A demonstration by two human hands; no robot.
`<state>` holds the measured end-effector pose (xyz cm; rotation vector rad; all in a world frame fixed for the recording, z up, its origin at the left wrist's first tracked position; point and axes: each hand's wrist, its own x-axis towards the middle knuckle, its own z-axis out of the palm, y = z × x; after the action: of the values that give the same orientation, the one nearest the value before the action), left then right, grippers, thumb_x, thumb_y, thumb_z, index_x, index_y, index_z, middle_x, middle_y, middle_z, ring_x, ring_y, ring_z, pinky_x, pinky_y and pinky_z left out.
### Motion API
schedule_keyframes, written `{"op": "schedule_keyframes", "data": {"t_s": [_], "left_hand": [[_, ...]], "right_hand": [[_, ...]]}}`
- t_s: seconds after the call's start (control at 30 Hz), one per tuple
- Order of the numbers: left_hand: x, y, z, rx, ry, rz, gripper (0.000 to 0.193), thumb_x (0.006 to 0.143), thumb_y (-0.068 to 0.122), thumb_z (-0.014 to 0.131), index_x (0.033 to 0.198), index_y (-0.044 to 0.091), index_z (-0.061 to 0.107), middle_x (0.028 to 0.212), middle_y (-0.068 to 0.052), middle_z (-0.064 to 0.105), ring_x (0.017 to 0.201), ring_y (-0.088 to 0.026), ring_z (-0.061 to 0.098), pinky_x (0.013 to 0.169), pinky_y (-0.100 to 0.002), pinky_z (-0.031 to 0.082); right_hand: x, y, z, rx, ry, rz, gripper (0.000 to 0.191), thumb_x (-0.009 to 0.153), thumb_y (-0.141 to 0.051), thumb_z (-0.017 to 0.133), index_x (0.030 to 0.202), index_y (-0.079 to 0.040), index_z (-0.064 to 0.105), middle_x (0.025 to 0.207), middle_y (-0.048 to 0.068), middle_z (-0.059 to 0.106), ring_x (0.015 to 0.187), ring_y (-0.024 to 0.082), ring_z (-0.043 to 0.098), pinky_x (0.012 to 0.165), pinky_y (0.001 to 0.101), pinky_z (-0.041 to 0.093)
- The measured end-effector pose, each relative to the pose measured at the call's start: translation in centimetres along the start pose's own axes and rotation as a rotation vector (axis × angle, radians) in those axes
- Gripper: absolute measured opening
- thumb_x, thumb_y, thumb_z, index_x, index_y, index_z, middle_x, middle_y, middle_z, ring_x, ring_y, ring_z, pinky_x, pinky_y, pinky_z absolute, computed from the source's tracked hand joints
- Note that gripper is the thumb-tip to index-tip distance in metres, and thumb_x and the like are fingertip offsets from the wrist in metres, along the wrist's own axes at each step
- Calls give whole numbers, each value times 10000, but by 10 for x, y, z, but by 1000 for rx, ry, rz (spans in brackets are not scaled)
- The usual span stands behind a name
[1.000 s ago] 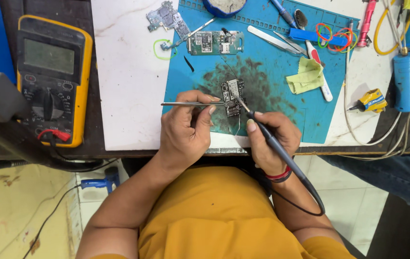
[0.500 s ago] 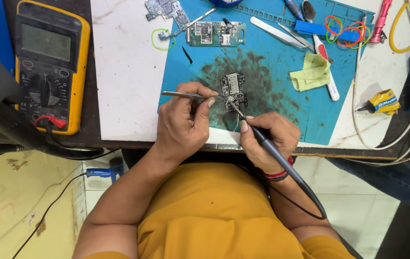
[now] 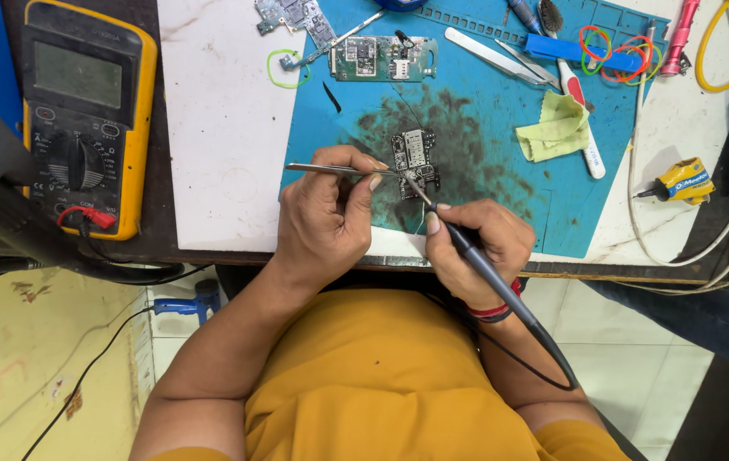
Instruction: The person solders components on a small circuit board at a workbench, holding the board with tweezers while applying a soldering iron to its contacts. They reposition the board and other boards on the mat as they work.
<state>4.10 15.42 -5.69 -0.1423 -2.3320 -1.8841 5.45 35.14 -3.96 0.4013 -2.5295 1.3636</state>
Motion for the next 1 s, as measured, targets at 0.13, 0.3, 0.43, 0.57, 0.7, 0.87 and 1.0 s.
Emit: {"op": "schedule_keyframes", "data": {"t_s": [0.13, 0.3, 0.43, 0.57, 0.7, 0.87, 1.0], "left_hand": [[-1, 1, -1, 1, 0, 7, 148, 1040, -4, 653, 1132, 37, 544, 1010, -75, 747, 714, -86, 708, 590, -230, 545], [-1, 1, -1, 34, 6, 36, 146, 1033, -5, 660, 1122, 33, 550, 1005, -78, 742, 699, -101, 705, 594, -241, 539], [-2, 2, -1, 28, 4, 30, 144, 1029, -7, 656, 1119, 34, 551, 1002, -73, 741, 697, -108, 710, 591, -247, 542], [-3, 3, 0, 32, 9, 41, 147, 1029, -9, 657, 1120, 39, 553, 1010, -72, 735, 706, -114, 714, 602, -255, 548], [-3, 3, 2, 33, 17, 48, 149, 1028, -9, 659, 1117, 39, 549, 1018, -72, 733, 698, -116, 709, 600, -257, 544], [-4, 2, 3, 39, 15, 56, 151, 1027, -10, 662, 1118, 39, 553, 1020, -74, 729, 694, -111, 704, 597, -255, 539], [-5, 2, 3, 51, 15, 36, 151, 1016, -14, 668, 1109, 40, 563, 1003, -71, 733, 652, -109, 677, 573, -259, 518]], "right_hand": [[-1, -1, 1, 1, 6, 7, 123, 861, 11, 784, 916, 8, 674, 808, 109, 701, 649, 156, 657, 600, 271, 483], [-4, -1, 1, 13, 10, 15, 123, 880, 9, 789, 951, 17, 688, 828, 110, 704, 678, 159, 669, 627, 270, 494], [-5, 0, 0, 28, 10, 0, 118, 868, 7, 779, 928, 9, 677, 833, 110, 708, 670, 155, 660, 625, 265, 490], [-6, -1, 0, 21, 22, 40, 112, 885, 15, 783, 955, 18, 696, 815, 103, 697, 664, 150, 658, 621, 262, 485], [-7, -1, -2, 27, 14, 39, 106, 879, 14, 772, 947, 14, 690, 819, 102, 698, 668, 145, 653, 593, 246, 480], [-8, -2, -1, 29, 20, 39, 111, 888, 12, 778, 959, 21, 694, 831, 106, 701, 672, 143, 655, 623, 259, 483], [-8, -1, -1, 26, 23, 27, 108, 887, 14, 778, 956, 21, 696, 827, 106, 700, 671, 142, 656, 620, 261, 483]]}}
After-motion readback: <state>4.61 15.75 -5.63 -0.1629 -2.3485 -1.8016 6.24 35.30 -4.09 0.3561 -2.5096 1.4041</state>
